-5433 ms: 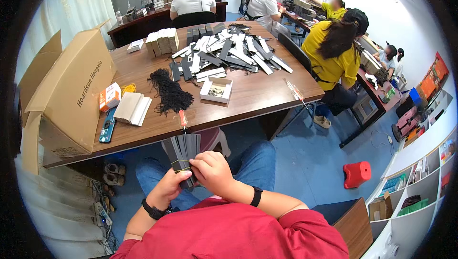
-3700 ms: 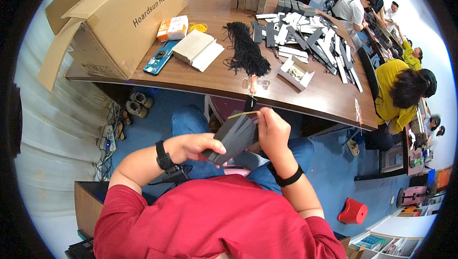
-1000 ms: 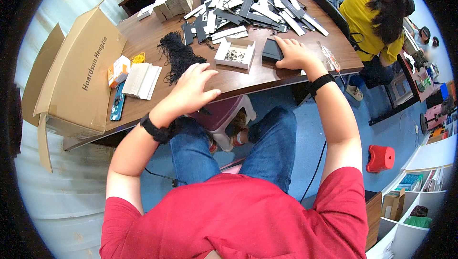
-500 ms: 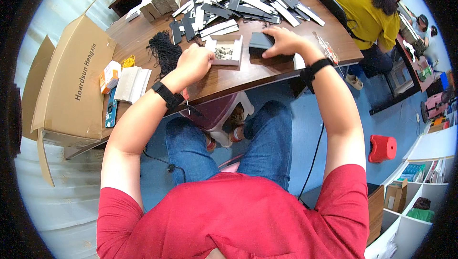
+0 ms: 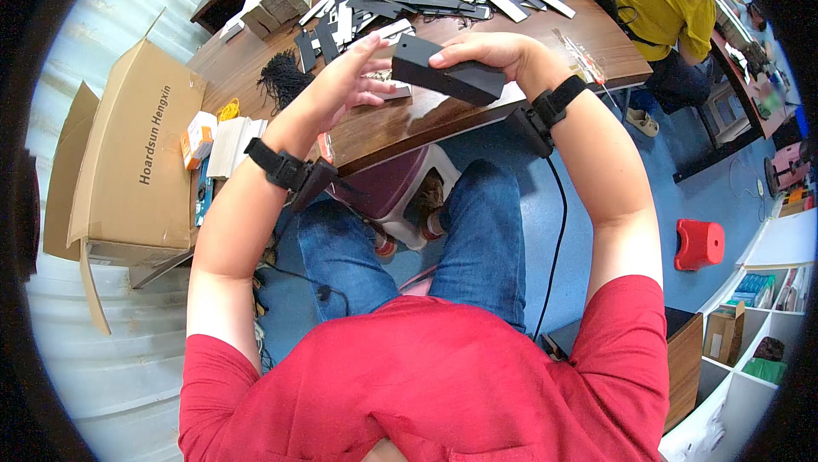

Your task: Manually assemble product hanging tags by threading elastic cords through cardstock tags.

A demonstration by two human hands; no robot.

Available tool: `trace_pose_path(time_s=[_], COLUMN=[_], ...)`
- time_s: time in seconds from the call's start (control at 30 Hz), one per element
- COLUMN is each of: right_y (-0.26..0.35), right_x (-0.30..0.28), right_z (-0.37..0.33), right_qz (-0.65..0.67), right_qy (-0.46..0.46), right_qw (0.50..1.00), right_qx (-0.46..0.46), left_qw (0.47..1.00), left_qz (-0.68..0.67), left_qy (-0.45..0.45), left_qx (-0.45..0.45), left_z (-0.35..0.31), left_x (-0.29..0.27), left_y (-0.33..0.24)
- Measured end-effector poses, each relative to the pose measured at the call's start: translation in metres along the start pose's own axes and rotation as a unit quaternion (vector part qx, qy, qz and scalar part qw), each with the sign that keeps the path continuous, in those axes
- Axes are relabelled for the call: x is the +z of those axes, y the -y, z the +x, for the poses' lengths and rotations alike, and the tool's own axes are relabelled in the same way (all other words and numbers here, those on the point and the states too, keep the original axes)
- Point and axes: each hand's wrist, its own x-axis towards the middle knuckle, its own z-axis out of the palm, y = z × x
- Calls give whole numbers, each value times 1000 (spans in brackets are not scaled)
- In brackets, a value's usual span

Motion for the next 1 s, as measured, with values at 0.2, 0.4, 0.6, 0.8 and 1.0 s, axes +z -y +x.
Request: trace_pose_path(time_s=[0.2,0.4,0.6,0.8,1.0], right_y=[0,8,-17,-38,-61], right_x=[8,1,-6,-9,12], right_z=[1,-2,5,-6,-28], right_qz=[-29,-303,-640,-589,-651], right_qy=[37,16,-171,-243,-317], right_qw=[998,952,746,727,604], right_qx=[46,-30,-61,-255,-333], left_qw=[991,991,952,961,970], left_qz=[94,120,284,259,202], left_qy=[90,51,57,54,32], left_qx=[-7,44,103,85,134], left_z=[-6,-7,-36,-93,-137], left_x=[18,16,-1,-19,-25], left_y=[-16,-4,-11,-14,-4])
